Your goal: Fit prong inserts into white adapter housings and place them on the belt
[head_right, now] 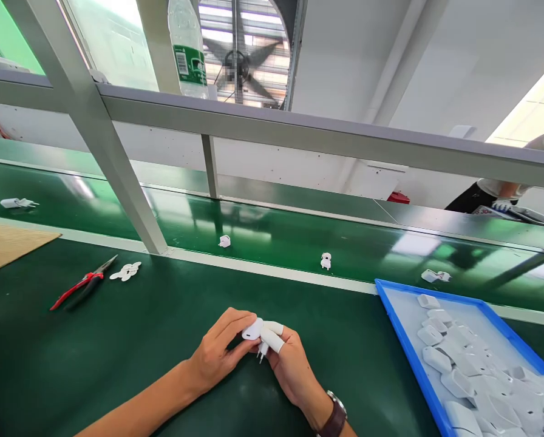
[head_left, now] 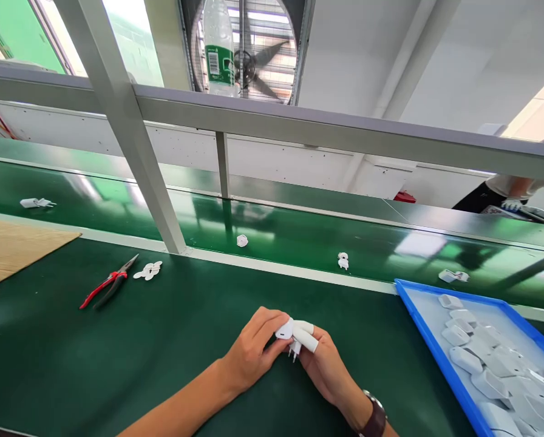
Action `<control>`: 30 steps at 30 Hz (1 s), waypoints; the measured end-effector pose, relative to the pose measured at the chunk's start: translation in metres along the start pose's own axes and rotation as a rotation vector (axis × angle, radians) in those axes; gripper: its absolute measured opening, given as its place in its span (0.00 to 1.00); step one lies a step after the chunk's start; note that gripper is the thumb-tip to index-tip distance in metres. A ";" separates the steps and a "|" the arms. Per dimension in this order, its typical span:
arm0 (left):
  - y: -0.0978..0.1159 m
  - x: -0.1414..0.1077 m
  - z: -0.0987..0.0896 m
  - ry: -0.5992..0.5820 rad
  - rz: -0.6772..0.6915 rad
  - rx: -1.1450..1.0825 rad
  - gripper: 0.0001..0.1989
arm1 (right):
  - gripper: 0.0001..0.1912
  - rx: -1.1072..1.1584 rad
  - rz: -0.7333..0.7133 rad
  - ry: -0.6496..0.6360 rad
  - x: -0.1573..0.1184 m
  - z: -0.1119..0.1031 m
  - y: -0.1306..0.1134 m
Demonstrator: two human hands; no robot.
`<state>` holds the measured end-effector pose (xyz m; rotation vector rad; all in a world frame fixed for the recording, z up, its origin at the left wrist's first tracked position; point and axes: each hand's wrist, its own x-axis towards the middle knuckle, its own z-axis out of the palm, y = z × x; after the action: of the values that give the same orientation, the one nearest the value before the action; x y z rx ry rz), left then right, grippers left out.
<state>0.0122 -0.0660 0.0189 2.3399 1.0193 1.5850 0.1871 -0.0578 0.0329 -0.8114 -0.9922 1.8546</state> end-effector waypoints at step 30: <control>0.007 0.008 -0.011 -0.174 -0.693 -0.599 0.20 | 0.18 -1.449 -1.240 0.002 -0.007 -0.024 -0.003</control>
<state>0.0071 -0.0697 0.0330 1.4704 0.9815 1.1652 0.2115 -0.0555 0.0254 -0.6050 -2.1410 -0.1098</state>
